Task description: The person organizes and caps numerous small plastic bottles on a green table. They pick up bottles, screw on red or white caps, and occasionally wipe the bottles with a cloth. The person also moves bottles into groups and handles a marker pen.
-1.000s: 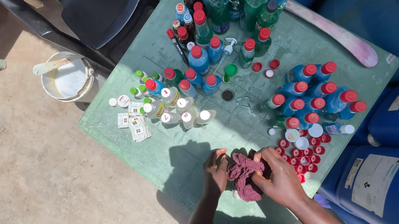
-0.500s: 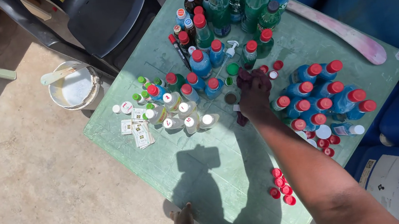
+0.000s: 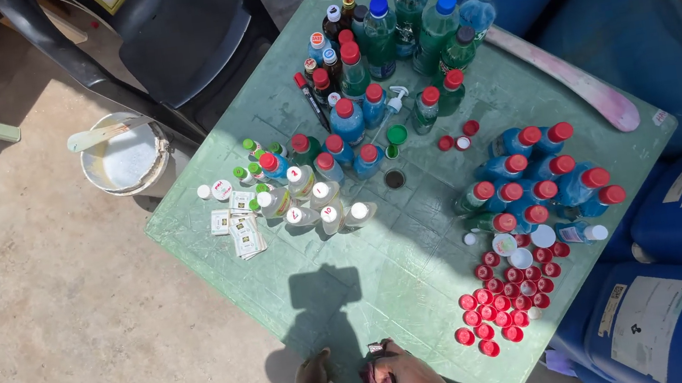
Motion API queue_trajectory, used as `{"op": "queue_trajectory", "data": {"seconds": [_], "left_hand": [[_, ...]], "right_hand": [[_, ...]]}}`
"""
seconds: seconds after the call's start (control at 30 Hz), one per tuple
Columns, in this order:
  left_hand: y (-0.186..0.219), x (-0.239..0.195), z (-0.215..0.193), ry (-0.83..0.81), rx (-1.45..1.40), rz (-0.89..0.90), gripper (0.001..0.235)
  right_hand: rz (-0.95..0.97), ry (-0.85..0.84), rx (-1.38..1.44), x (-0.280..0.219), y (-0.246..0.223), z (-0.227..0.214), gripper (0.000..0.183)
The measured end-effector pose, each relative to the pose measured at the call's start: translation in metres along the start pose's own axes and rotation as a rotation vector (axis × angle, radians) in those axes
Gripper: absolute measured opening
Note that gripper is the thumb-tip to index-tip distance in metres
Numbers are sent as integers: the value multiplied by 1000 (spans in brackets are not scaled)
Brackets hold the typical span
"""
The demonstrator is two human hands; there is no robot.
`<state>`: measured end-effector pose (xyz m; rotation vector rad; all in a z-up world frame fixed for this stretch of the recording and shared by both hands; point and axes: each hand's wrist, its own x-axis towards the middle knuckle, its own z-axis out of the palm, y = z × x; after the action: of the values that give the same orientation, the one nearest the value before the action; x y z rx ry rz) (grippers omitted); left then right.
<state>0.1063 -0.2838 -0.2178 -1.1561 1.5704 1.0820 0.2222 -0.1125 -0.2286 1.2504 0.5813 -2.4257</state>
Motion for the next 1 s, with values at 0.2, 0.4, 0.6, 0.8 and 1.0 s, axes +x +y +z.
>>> {"op": "queue_trajectory", "data": {"seconds": [0.2, 0.4, 0.6, 0.8, 1.0], "left_hand": [[-11, -11, -2, 15, 145, 45, 40], [15, -25, 17, -31, -108, 22, 58], [25, -36, -2, -188, -261, -60, 80], [19, -58, -14, -237, -23, -23, 100], [19, -67, -13, -404, -202, 156, 93]], "right_hand": [[-511, 494, -1856, 12, -170, 16, 81], [-836, 706, -1849, 61, -45, -8, 89], [-880, 39, -2114, 53, 35, -80, 28], [-711, 515, -2217, 73, 11, -62, 86], [-1376, 408, -2379, 148, 67, 10, 86]]}}
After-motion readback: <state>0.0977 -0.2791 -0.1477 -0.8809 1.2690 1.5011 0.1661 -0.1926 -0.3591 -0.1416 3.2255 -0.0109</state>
